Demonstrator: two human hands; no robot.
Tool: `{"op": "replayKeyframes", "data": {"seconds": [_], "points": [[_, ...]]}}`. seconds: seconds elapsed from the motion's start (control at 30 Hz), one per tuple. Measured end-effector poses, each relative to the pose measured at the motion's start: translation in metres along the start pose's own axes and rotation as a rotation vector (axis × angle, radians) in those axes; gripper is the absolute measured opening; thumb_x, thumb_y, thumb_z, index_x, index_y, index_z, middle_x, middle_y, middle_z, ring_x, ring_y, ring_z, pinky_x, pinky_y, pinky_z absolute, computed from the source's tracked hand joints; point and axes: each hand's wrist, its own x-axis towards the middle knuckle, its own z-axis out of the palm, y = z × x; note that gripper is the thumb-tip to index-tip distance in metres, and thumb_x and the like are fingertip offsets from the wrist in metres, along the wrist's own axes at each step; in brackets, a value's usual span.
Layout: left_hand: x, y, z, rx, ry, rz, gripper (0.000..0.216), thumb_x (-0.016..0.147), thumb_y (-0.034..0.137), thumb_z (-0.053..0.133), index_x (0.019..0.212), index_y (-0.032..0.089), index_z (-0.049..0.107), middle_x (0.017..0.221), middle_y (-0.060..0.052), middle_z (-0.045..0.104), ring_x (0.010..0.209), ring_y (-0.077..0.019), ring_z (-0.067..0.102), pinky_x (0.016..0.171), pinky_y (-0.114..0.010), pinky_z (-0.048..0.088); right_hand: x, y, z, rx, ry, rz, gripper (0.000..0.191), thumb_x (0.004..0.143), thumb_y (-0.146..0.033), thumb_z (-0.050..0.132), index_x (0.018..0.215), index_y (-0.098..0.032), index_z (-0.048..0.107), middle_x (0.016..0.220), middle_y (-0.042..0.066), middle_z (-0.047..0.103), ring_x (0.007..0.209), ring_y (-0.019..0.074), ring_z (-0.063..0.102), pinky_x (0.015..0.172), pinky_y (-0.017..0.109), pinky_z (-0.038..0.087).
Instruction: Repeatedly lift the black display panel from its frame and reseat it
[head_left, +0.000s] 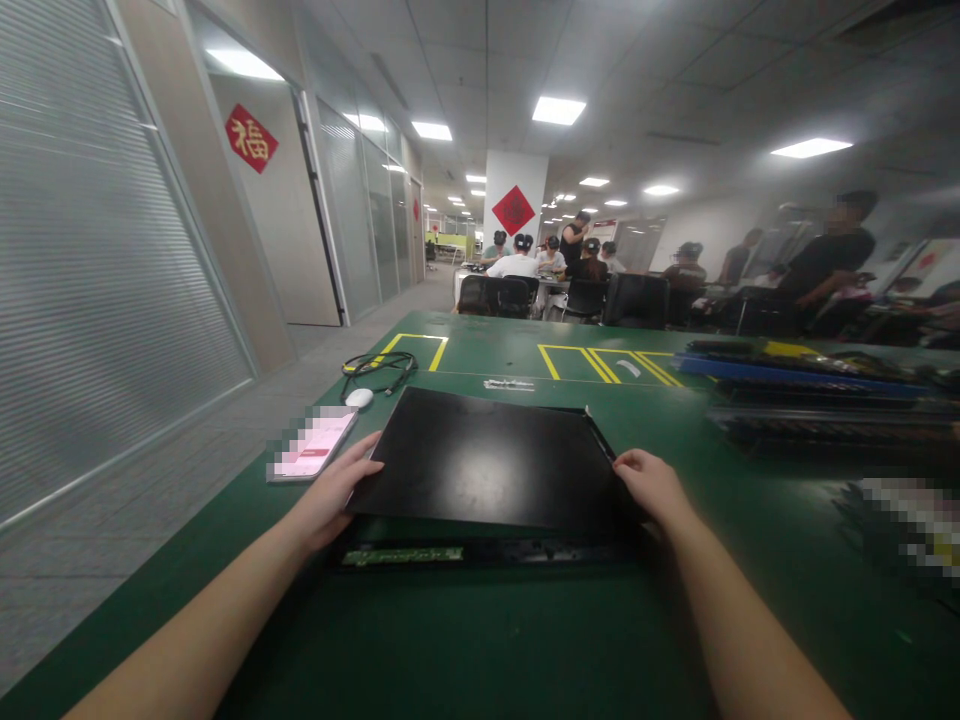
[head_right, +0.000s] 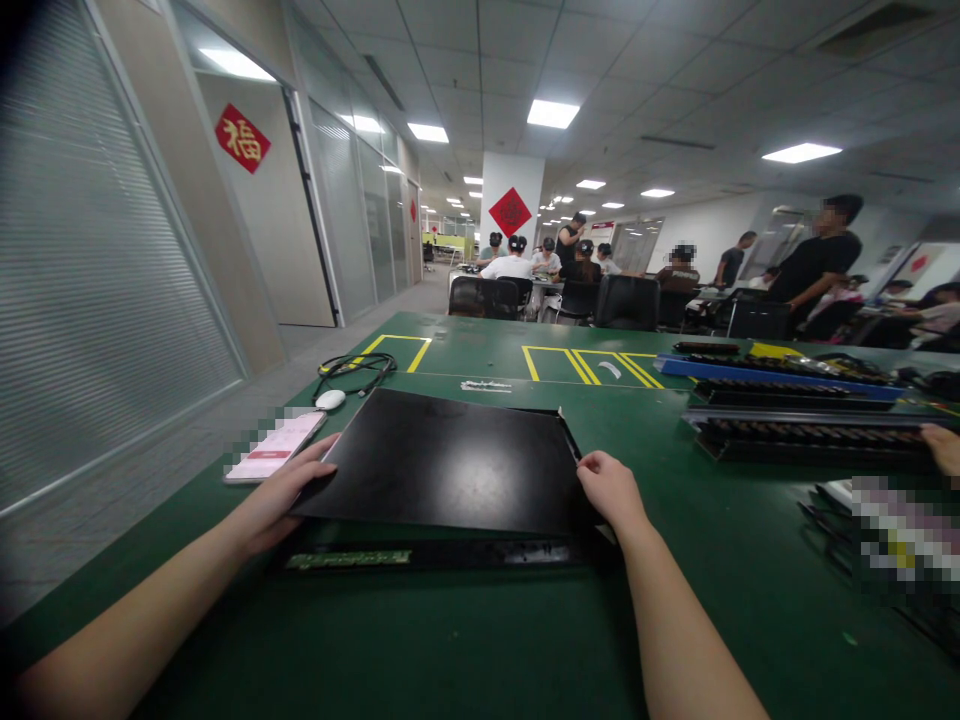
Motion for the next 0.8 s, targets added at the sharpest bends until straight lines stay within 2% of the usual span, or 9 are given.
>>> {"op": "replayKeyframes", "data": {"seconds": [0.13,0.27,0.6,0.73,0.8], "points": [[0.0,0.001,-0.002,-0.039,-0.029,0.011,0.062,0.077,0.017,0.07,0.137,0.024,0.057,0.121,-0.009,0.073,0.097,-0.024,0.074,0.072,-0.026,0.059,0.002,0.002,0.002,0.016,0.007,0.009,0.014,0.076,-0.026,0.057,0.08,-0.022,0.07,0.081,0.003,0.073,0.079,0.0189,0.066,0.067,0.026,0.043],[0.0,0.004,-0.004,-0.009,-0.039,0.027,0.066,0.073,0.024,0.074,0.137,0.025,0.058,0.122,-0.01,0.073,0.103,-0.0279,0.073,0.078,-0.03,0.059,0.003,0.005,0.004,0.028,0.021,-0.009,0.014,0.077,-0.026,0.057,0.08,-0.022,0.07,0.08,0.003,0.073,0.077,0.0186,0.066,0.067,0.026,0.043],[0.011,0.002,-0.013,0.066,-0.02,0.159,0.056,0.055,0.024,0.087,0.109,0.016,0.074,0.125,-0.015,0.071,0.118,-0.0355,0.064,0.096,-0.039,0.053,0.004,0.008,0.004,0.054,0.004,0.023,0.016,0.075,-0.029,0.057,0.08,-0.022,0.071,0.077,0.004,0.071,0.071,0.018,0.064,0.062,0.026,0.044],[0.023,-0.006,-0.024,0.152,0.028,0.139,0.06,0.049,0.022,0.089,0.106,0.015,0.074,0.124,-0.018,0.071,0.116,-0.0383,0.064,0.096,-0.045,0.051,0.004,0.006,0.002,0.061,-0.004,0.038,0.016,0.075,-0.03,0.057,0.081,-0.022,0.071,0.074,0.004,0.07,0.066,0.0175,0.063,0.06,0.026,0.044],[0.026,-0.009,-0.028,0.191,0.058,0.132,0.058,0.049,0.023,0.089,0.105,0.016,0.075,0.128,-0.018,0.069,0.122,-0.0378,0.061,0.101,-0.045,0.047,0.004,0.006,0.002,0.064,-0.006,0.05,0.016,0.075,-0.03,0.058,0.081,-0.022,0.071,0.075,0.004,0.07,0.066,0.0173,0.062,0.06,0.026,0.044]]}}
